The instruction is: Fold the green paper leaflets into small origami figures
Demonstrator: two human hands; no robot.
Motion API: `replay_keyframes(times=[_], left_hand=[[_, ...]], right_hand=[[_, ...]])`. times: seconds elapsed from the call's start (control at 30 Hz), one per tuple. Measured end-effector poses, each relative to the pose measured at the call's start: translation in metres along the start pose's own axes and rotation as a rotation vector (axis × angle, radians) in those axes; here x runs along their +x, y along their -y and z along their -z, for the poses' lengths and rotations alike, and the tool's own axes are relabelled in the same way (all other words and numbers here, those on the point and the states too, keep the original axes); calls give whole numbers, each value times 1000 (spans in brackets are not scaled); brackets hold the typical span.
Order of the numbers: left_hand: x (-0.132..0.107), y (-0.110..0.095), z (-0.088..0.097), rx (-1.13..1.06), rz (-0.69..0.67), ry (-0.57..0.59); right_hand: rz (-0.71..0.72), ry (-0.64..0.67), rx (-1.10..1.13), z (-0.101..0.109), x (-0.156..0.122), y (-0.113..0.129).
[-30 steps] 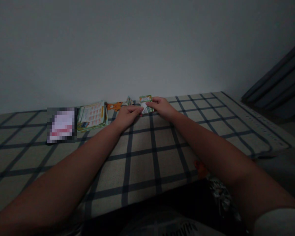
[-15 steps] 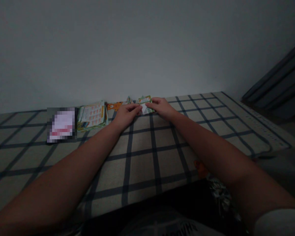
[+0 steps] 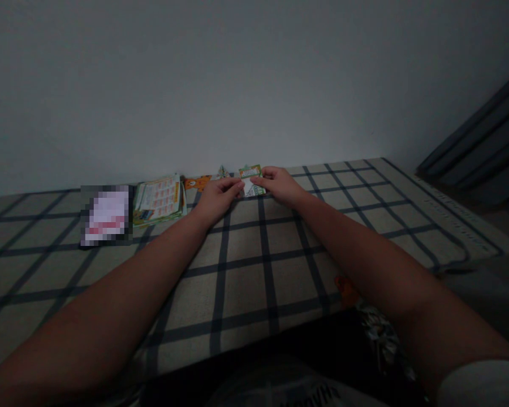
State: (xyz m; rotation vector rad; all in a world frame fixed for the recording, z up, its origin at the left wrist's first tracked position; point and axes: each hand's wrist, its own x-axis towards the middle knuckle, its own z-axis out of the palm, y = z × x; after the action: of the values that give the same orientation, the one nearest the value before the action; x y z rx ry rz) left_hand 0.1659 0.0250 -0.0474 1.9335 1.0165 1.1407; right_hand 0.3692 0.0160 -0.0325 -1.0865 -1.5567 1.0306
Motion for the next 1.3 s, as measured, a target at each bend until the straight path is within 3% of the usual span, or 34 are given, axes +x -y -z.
replay_keyframes(times=[0.37,0.5,0.73,0.87,1.3], left_hand=[[1,6,-2,-133,64,-6],[-2,0,-1,-56,87,44],[-1,-1,1,49,4,23],[-1,-1,1,60,7,10],[-1,3,-2,-134,133,73]], right_hand=[[59,4,-124,3,0,1],[69,0,-117,2,1,-2],[20,84,71,-1,-2,-2],[1,85,34,-1,-3,-2],[33,83,23,-3,-1,2]])
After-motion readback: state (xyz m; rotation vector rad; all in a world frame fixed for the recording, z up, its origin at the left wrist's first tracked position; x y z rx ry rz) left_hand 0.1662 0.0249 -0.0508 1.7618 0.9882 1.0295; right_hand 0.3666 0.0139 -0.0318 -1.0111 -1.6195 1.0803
